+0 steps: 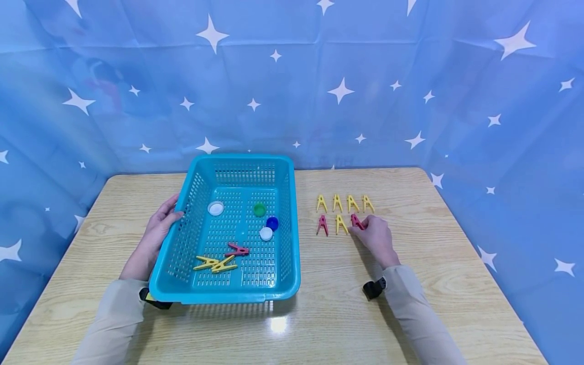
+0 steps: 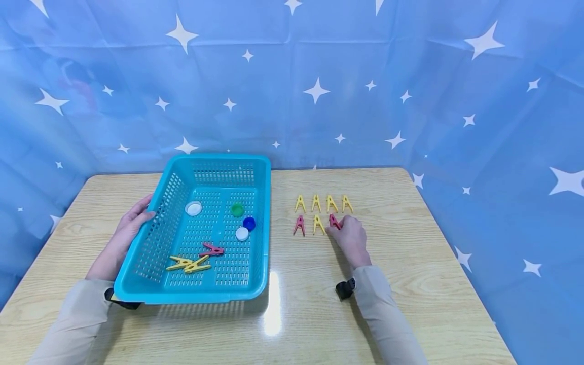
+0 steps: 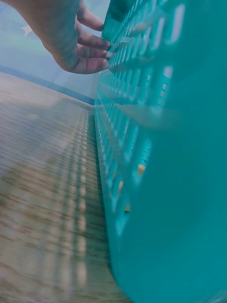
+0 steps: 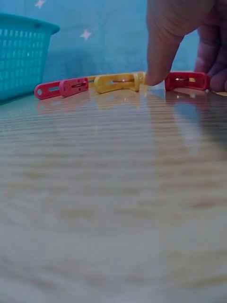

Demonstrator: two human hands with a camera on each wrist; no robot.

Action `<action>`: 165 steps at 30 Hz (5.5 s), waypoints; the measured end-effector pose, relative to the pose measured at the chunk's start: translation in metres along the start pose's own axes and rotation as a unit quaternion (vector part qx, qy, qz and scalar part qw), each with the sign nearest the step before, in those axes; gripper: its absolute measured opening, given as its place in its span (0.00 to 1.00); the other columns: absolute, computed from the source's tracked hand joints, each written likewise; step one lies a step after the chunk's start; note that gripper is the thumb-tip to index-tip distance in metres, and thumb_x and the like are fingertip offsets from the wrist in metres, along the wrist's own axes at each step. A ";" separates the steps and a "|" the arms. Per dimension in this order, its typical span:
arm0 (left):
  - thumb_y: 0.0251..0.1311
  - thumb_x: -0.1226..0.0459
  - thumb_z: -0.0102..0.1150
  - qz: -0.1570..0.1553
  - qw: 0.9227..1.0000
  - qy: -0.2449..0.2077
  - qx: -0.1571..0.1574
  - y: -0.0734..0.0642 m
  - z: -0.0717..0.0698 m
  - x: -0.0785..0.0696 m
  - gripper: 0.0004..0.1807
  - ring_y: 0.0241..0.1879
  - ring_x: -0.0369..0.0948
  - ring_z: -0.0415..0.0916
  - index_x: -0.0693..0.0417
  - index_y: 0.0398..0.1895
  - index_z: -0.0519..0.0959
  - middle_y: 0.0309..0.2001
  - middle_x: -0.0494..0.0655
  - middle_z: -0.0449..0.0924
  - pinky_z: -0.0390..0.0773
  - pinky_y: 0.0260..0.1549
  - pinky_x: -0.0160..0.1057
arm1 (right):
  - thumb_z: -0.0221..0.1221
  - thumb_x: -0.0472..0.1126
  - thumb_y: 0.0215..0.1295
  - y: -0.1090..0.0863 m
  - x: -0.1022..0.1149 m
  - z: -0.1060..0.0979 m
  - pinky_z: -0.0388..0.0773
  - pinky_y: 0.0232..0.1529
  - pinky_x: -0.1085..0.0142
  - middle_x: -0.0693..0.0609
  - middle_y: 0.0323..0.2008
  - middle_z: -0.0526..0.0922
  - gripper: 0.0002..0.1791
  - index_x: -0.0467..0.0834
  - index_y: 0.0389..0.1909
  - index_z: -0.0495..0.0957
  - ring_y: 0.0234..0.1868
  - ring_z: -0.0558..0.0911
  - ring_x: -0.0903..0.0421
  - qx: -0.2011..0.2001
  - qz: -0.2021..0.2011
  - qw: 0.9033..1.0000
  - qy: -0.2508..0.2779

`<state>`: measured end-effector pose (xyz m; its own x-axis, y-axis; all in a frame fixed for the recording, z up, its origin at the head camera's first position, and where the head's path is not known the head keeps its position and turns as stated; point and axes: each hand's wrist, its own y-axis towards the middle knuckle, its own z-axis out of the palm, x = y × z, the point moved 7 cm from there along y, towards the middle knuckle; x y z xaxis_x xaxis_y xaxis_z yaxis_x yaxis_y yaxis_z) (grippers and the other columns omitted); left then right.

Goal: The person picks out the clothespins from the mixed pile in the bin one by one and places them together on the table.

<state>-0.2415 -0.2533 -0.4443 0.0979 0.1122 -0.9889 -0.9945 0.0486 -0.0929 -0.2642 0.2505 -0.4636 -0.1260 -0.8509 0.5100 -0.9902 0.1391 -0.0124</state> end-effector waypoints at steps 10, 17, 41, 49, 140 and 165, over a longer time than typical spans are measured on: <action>0.69 0.59 0.47 0.001 1.000 0.015 -0.005 0.000 0.000 0.000 0.33 0.52 0.32 0.66 0.48 0.74 0.48 0.61 0.43 0.59 0.77 0.41 0.29 | 0.65 0.46 0.56 0.000 0.000 0.000 0.63 0.18 0.67 0.47 0.21 0.73 0.18 0.36 0.26 0.73 0.20 0.69 0.55 0.005 0.001 1.000 0.001; 0.69 0.59 0.47 0.000 1.000 0.016 -0.007 0.000 0.000 0.000 0.33 0.52 0.32 0.65 0.48 0.74 0.48 0.62 0.45 0.58 0.77 0.42 0.29 | 0.65 0.47 0.56 0.000 0.001 -0.001 0.63 0.19 0.67 0.48 0.21 0.72 0.17 0.36 0.25 0.73 0.20 0.69 0.55 0.008 0.006 1.000 0.005; 0.69 0.58 0.48 0.000 1.000 0.016 -0.003 0.000 0.000 -0.001 0.34 0.51 0.32 0.66 0.49 0.74 0.48 0.60 0.41 0.60 0.77 0.41 0.29 | 0.57 0.44 0.66 0.004 0.089 -0.055 0.75 0.31 0.55 0.39 0.30 0.79 0.18 0.30 0.41 0.76 0.27 0.77 0.48 -0.073 -0.134 0.985 0.076; 0.69 0.58 0.47 -0.001 1.000 0.028 -0.003 0.000 0.000 -0.001 0.34 0.53 0.33 0.65 0.49 0.74 0.47 0.65 0.49 0.54 0.76 0.42 0.28 | 0.58 0.43 0.64 0.005 0.133 -0.052 0.75 0.32 0.58 0.41 0.31 0.80 0.14 0.33 0.40 0.77 0.31 0.78 0.48 -0.062 -0.164 0.979 0.107; 0.69 0.58 0.48 -0.015 1.000 0.014 -0.016 0.002 0.000 0.002 0.33 0.61 0.41 0.60 0.45 0.74 0.49 0.65 0.47 0.55 0.76 0.42 0.27 | 0.51 0.15 0.51 -0.046 0.299 0.169 0.65 0.30 0.74 0.54 0.44 0.81 0.25 0.41 0.44 0.83 0.34 0.68 0.63 0.550 -0.302 0.776 -0.061; 0.68 0.59 0.48 -0.013 1.000 0.000 -0.018 0.001 0.000 0.001 0.33 0.58 0.37 0.62 0.46 0.73 0.51 0.61 0.42 0.60 0.75 0.43 0.27 | 0.63 0.27 0.55 -0.028 0.295 0.157 0.69 0.26 0.73 0.56 0.31 0.80 0.08 0.44 0.30 0.84 0.28 0.70 0.61 0.436 -0.328 0.820 -0.172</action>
<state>-0.2426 -0.2533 -0.4454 0.1238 0.1109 -0.9861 -0.9923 0.0150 -0.1229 -0.2833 -0.0838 -0.4485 0.5898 -0.7112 0.3824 -0.4995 -0.6934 -0.5193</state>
